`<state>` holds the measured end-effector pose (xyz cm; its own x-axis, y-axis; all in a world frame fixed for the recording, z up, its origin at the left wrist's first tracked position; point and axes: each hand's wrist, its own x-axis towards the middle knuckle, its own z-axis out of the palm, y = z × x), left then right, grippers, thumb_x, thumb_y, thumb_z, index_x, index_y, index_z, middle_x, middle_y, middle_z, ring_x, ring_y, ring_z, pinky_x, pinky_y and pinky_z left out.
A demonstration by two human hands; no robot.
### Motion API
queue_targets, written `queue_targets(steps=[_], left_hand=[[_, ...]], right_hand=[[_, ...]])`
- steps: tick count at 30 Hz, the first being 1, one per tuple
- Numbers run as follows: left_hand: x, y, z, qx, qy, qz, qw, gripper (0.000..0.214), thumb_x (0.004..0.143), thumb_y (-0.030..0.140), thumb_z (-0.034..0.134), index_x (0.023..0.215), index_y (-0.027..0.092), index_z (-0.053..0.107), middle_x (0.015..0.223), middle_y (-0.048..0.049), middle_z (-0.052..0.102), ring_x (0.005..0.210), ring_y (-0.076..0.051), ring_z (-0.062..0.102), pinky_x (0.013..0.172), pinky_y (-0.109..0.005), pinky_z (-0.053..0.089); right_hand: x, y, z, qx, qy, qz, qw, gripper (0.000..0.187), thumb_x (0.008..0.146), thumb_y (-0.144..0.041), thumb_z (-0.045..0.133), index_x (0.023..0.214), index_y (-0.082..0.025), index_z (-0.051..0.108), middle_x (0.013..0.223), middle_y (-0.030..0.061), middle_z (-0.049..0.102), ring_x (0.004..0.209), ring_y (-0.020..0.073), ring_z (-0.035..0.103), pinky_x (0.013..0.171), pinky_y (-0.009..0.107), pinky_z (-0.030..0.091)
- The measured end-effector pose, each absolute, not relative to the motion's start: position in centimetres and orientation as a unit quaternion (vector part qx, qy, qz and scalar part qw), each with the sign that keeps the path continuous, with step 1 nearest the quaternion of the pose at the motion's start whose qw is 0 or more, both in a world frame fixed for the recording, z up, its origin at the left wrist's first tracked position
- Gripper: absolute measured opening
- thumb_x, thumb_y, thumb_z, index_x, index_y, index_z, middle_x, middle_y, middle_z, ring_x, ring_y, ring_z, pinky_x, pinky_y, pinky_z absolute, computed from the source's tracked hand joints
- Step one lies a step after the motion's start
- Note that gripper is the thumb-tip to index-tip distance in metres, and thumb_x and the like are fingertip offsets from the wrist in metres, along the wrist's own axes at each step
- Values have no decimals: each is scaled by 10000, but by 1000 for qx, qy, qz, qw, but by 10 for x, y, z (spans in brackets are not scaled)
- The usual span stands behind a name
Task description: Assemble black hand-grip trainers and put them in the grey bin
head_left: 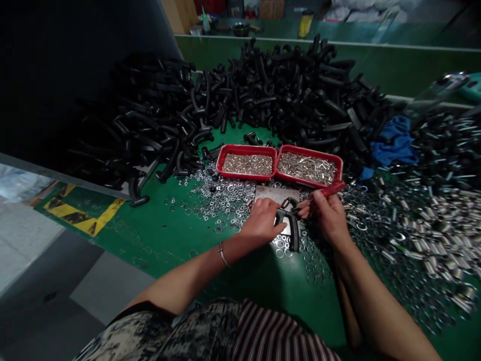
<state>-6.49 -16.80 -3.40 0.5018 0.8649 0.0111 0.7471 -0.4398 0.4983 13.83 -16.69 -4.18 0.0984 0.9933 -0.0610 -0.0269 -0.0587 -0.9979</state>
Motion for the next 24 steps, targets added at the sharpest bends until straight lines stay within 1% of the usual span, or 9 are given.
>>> queue_targets(steps=[3,5,7,9,11,13,17,21,24], left_hand=[[-54,-168,-35,832,502,137,191,357,835,299,613,1128,96,607,1133,-159,577,1138,-325,475,1021,-476,416],[-53,-163,-31,821,514,154,195,291,825,283,605,1060,115,632,1093,-156,602,1117,-327,498,1009,-493,430],[-60,-153,-23,795,531,192,221,260,807,291,622,1017,141,657,1054,-138,636,1080,-315,538,996,-498,448],[-76,-143,-13,753,549,239,272,267,775,289,653,1004,155,680,1053,-121,669,1054,-296,580,997,-490,461],[-95,-136,-3,693,555,281,365,285,757,280,669,1012,156,697,1073,-108,695,1028,-267,622,997,-467,477],[-112,-138,3,604,533,326,495,301,778,297,657,1036,148,700,1084,-107,710,989,-242,659,954,-437,517],[-130,-163,3,403,412,384,721,393,845,367,625,1134,102,659,1151,-166,699,993,-251,697,889,-414,573],[-134,-186,-4,292,369,381,796,362,899,328,549,1147,83,645,1213,-191,682,1081,-269,688,978,-443,553],[-131,-193,-5,247,361,376,817,357,916,316,485,1146,93,643,1237,-185,679,1130,-280,672,1023,-477,528]], right_hand=[[155,-160,-32,-628,-494,391,457,398,898,-632,548,899,-235,525,593,-19,634,434,158,537,443,283,436],[173,-159,-19,-700,-552,263,368,441,883,-649,557,871,-211,604,609,19,633,521,193,575,509,319,463],[189,-167,-5,-730,-607,116,294,462,905,-621,542,945,-181,676,808,106,693,770,276,655,691,415,524],[193,-184,5,-707,-650,14,280,441,967,-530,485,1137,-171,676,1070,168,686,1033,337,627,887,516,496],[183,-206,4,-642,-708,14,294,411,1014,-417,417,1293,-190,614,1203,167,654,1162,329,580,992,540,454],[163,-224,-7,-562,-775,87,275,410,1029,-347,383,1379,-219,556,1285,144,635,1222,296,564,1035,517,453],[122,-230,-42,-498,-836,145,179,539,1026,-396,406,1534,-217,377,1541,142,440,1388,304,446,1109,527,405],[104,-218,-62,-512,-844,90,133,660,1003,-490,434,1556,-142,339,1566,196,381,1431,353,382,1117,566,377],[102,-227,-60,-473,-868,81,131,676,982,-481,491,1550,-140,355,1581,186,355,1460,346,331,1145,570,342]])
